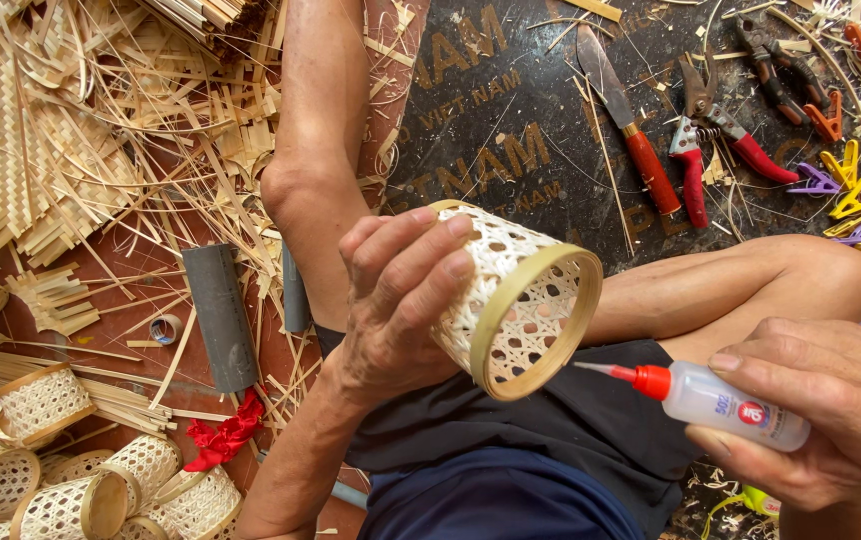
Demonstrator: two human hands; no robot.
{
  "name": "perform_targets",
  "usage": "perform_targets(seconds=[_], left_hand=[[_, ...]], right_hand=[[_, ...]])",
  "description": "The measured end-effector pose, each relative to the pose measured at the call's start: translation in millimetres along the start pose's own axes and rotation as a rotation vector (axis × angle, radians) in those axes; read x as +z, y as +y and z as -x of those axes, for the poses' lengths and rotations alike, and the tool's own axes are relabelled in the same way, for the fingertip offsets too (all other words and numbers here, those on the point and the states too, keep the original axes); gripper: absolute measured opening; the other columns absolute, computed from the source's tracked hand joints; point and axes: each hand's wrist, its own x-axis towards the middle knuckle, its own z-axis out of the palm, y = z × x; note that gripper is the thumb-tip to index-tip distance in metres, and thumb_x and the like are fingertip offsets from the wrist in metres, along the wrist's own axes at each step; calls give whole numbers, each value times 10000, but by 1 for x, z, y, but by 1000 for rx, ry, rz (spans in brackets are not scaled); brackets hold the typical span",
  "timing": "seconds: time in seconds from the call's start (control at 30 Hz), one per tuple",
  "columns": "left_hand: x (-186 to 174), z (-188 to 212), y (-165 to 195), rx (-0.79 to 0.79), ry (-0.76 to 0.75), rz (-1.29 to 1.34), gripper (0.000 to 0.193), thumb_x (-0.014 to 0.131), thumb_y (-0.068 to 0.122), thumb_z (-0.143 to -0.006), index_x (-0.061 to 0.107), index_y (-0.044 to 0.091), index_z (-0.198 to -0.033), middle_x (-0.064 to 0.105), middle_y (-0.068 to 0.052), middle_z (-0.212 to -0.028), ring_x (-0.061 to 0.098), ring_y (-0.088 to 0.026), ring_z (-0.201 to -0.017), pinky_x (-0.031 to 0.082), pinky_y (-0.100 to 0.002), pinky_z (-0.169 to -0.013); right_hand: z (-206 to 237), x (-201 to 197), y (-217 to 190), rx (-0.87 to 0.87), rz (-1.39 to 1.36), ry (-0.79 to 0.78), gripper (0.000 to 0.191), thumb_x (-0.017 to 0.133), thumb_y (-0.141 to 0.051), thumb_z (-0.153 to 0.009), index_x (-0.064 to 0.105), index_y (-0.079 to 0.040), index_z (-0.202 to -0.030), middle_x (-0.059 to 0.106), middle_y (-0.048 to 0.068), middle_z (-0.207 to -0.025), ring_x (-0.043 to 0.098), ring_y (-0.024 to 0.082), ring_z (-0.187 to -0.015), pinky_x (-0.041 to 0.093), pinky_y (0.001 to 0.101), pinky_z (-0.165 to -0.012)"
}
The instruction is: The person sits on the floor assembling woven bamboo basket lampshades. They fit a round wooden rim into the top of a woven basket body, press and tuck the weave to seat it, apply glue from a squeeze bottle around the rim joint, secure the rim with plastic clothespins, and set finished baskets aside with a pile of completed ones nearby.
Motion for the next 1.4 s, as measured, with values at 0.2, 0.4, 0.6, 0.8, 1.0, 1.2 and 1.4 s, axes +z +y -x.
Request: perform_targets(seconds=[0.2, 0.4, 0.6, 0.8, 1.0, 1.2, 1.4], left_hand=[[13, 2, 0, -97, 21, 71, 863, 946, 181, -864, 361, 94, -1491, 523, -127, -1485, 533, -324, -1363, 422, -439, -1143], [20, 7, 1, -143, 25, 126, 908, 965, 169, -818, 361, 84, -1491, 527, -141, -1493, 540, -326, -1373, 428, -434, -1161], [21, 9, 0, -169, 17, 163, 985, 985, 194, -780, 347, 76, -1522, 524, -146, -1502, 533, -326, -1390, 428, -431, -1174], [23, 13, -1, -183, -1, 201, 1061, 1019, 283, -741, 346, 71, -1533, 518, -141, -1505, 526, -317, -1373, 431, -411, -1163], [26, 19, -4, -161, -11, 198, 1212, 995, 582, -590, 395, 44, -1494, 536, -140, -1466, 540, -328, -1344, 419, -463, -1157], [29, 24, -2, -185, -22, 230, 1289, 946, 658, -500, 417, 33, -1496, 550, -124, -1466, 559, -312, -1337, 422, -448, -1120], [33, 23, 1, -168, -57, 188, 1258, 937, 673, -546, 418, 27, -1493, 546, -123, -1450, 556, -323, -1328, 409, -459, -1104]], right_hand=[[-11, 6, -2, -59, -112, -18, 617, 877, -177, -714, 537, -23, -1205, 706, 99, -804, 696, 192, -628, 522, 313, -550], [-19, 16, -5, -60, -65, 14, 627, 860, -159, -717, 547, -42, -1247, 688, 111, -799, 720, 258, -687, 552, 353, -602], [-16, 12, -1, -66, -83, -35, 652, 888, -178, -722, 535, -29, -1250, 717, 96, -803, 726, 218, -677, 545, 328, -590], [-14, 16, -4, -29, -57, 7, 669, 873, -179, -715, 539, -80, -1287, 711, 123, -844, 739, 254, -709, 564, 346, -611], [-6, 12, 1, -34, -50, -62, 664, 887, -199, -716, 527, -50, -1254, 725, 98, -826, 719, 229, -672, 551, 337, -592], [4, 13, 8, -17, -55, -29, 684, 913, -186, -698, 557, -52, -1267, 722, 78, -806, 723, 202, -660, 563, 336, -591], [2, 14, 11, -24, -82, -48, 710, 887, -174, -707, 517, -43, -1299, 734, 98, -840, 730, 212, -742, 577, 332, -630]])
